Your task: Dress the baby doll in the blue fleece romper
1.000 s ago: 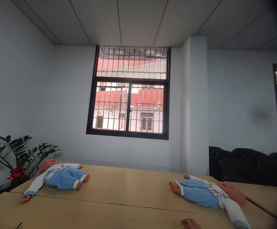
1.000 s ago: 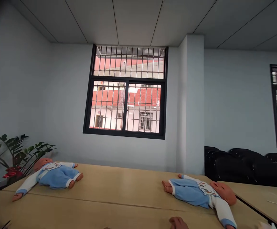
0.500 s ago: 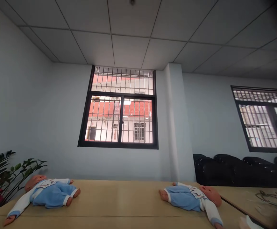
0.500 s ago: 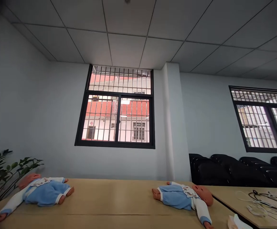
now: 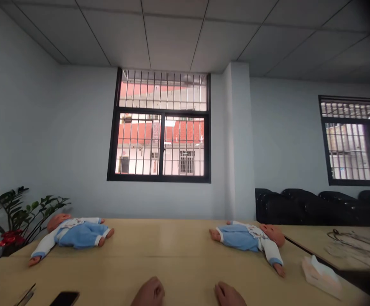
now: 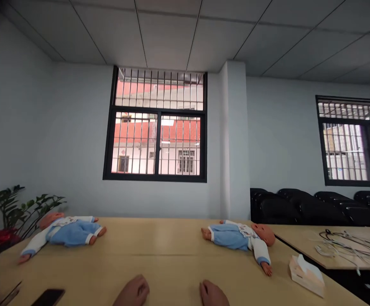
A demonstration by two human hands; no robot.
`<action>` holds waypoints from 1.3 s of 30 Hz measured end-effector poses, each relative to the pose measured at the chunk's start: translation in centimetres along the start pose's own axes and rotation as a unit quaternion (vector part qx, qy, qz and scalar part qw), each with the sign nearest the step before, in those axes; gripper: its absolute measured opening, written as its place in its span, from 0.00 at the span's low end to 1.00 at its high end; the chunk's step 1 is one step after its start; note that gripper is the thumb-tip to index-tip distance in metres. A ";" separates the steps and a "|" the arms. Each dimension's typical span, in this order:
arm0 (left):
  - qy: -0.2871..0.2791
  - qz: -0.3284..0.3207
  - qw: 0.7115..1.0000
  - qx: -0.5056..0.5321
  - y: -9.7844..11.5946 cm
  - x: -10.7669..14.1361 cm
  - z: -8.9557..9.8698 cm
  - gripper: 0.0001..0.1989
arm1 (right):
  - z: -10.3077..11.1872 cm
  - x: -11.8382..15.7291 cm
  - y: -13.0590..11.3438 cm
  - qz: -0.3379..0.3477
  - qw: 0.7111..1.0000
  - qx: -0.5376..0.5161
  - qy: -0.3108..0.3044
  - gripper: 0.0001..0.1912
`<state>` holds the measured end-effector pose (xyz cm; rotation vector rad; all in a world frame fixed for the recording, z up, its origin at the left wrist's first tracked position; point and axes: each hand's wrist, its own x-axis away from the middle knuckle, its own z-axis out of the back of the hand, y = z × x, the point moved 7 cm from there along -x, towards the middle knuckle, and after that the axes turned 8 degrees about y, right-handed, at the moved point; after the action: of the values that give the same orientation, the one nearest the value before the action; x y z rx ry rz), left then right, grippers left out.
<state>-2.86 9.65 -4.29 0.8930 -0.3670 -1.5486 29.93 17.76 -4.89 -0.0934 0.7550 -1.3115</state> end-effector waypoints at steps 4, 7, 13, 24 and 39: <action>0.009 -0.026 1.000 -0.012 -1.6 0.6 -1.1 0.10 | 0.0 0.5 -0.7 0.003 0.999 0.015 -0.037 0.20; -0.002 -0.018 1.000 0.001 -2.9 0.2 -1.3 0.10 | -0.4 0.3 -0.5 -0.003 0.998 0.011 -0.058 0.21; -0.008 -0.027 1.000 0.002 -3.7 -0.4 -1.4 0.10 | -1.0 -0.2 0.3 -0.001 0.998 -0.007 -0.067 0.21; -0.001 -0.018 0.999 0.038 -4.1 -0.9 -1.3 0.09 | -1.3 -0.5 0.5 0.001 0.997 -0.032 -0.072 0.21; -0.049 0.193 0.934 0.297 -9.1 -4.0 -1.0 0.23 | -0.8 0.1 -1.0 -0.023 0.996 0.021 -0.089 0.20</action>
<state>-8.67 15.55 -9.86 1.1219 -1.0597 -1.1240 28.68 17.64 -5.10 -0.1928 0.5760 -1.3434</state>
